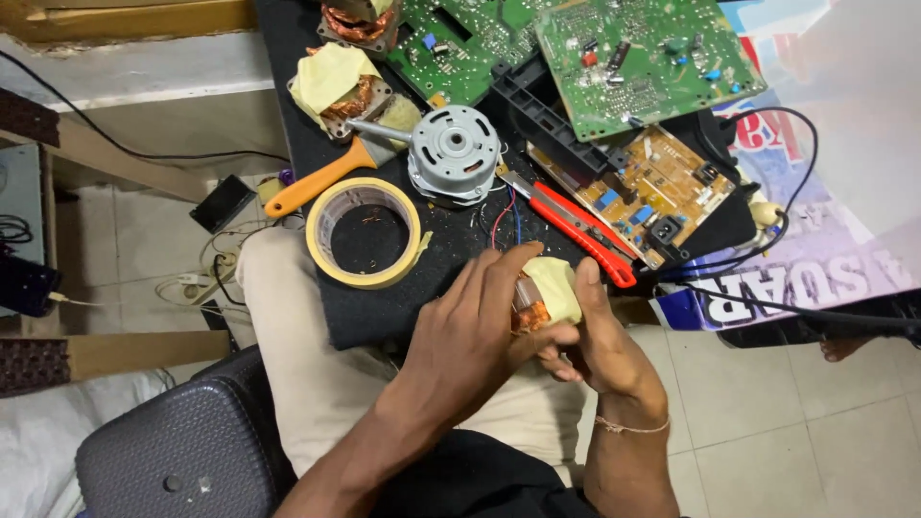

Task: Wrapping insulation tape around a copper transformer coil during an electronics repair process.

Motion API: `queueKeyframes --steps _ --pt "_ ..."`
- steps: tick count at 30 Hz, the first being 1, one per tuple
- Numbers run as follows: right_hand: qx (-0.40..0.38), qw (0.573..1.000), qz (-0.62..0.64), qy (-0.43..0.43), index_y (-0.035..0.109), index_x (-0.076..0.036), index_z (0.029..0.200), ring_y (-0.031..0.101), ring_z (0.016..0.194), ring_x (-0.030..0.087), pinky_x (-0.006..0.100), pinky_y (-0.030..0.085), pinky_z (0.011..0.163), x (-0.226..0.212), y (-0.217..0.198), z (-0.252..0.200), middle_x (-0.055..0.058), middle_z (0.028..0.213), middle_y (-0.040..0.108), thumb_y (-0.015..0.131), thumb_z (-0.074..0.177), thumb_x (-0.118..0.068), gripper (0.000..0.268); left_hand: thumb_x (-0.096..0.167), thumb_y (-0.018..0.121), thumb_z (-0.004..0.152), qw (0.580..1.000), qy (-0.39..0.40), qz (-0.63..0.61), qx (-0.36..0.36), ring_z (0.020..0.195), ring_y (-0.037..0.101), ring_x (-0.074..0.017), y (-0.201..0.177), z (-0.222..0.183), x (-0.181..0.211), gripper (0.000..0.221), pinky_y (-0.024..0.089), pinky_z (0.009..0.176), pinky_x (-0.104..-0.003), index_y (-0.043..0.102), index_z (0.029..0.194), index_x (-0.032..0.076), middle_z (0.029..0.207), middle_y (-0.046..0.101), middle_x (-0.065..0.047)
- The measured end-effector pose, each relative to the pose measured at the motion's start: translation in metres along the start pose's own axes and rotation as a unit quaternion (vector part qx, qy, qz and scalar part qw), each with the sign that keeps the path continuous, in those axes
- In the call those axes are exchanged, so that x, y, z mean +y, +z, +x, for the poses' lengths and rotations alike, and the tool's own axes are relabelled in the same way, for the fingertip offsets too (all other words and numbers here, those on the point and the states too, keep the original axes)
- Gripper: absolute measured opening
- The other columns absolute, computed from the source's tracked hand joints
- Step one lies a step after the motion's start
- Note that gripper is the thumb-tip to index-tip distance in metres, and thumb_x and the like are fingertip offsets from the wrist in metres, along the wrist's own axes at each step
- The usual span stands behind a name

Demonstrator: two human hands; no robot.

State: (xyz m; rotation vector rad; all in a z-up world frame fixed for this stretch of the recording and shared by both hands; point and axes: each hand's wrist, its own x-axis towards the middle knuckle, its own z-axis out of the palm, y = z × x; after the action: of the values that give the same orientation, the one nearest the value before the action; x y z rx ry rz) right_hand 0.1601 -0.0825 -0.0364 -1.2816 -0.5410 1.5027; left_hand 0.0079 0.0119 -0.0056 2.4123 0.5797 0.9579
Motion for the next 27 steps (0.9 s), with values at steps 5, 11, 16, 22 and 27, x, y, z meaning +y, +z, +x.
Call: queueKeyframes --steps 5,11,16,22,27 --pt "0.074 0.985 0.120 -0.097 0.060 0.000 0.099 0.049 0.053 0.018 0.031 0.040 0.047 0.001 0.005 0.001 0.013 0.072 0.059 0.043 0.104 -0.053 0.056 0.064 0.068 0.085 0.999 -0.040 0.006 -0.033 0.126 0.059 -0.0319 -0.012 -0.007 0.008 0.096 0.055 0.098 -0.040 0.038 0.149 -0.001 0.142 0.055 -0.019" --pt "0.055 0.993 -0.051 -0.089 0.060 -0.001 0.097 0.047 0.036 0.014 0.025 0.037 0.031 -0.017 0.014 0.009 0.008 0.053 0.057 0.031 0.097 -0.067 0.072 0.025 0.067 0.098 0.997 -0.032 -0.069 0.017 0.114 0.064 -0.0328 -0.009 -0.006 -0.009 0.052 0.054 0.097 -0.040 0.049 0.139 -0.001 0.132 0.062 -0.017" --pt "-0.075 0.980 -0.110 -0.150 0.066 0.003 0.109 0.058 0.043 0.015 0.026 0.052 0.041 -0.027 0.001 0.006 0.010 0.058 0.066 0.023 0.096 -0.073 0.089 0.008 0.069 0.091 0.995 -0.012 -0.096 0.035 0.115 0.065 -0.0340 -0.005 -0.004 -0.015 0.053 0.056 0.097 -0.040 0.048 0.139 -0.002 0.133 0.063 -0.020" --pt "0.132 0.934 -0.291 -0.157 0.055 -0.006 0.140 0.070 0.062 0.018 0.029 0.058 0.060 -0.052 0.023 -0.009 0.008 0.081 0.069 0.051 0.093 -0.048 0.063 0.034 0.088 0.088 0.992 -0.045 -0.008 0.116 0.104 0.066 -0.0279 0.008 0.005 -0.026 0.062 0.054 0.094 -0.038 0.058 0.131 0.000 0.120 0.069 -0.013" --pt "0.256 0.793 -0.421 -0.360 0.065 -0.001 0.124 0.062 0.102 0.022 0.029 0.055 0.084 -0.048 0.036 -0.004 0.014 0.112 0.059 0.058 0.102 -0.029 0.036 0.041 0.084 0.088 0.996 -0.047 -0.020 0.067 0.109 0.064 -0.0269 0.005 0.006 -0.025 0.068 0.053 0.096 -0.036 0.056 0.137 0.003 0.123 0.066 -0.014"
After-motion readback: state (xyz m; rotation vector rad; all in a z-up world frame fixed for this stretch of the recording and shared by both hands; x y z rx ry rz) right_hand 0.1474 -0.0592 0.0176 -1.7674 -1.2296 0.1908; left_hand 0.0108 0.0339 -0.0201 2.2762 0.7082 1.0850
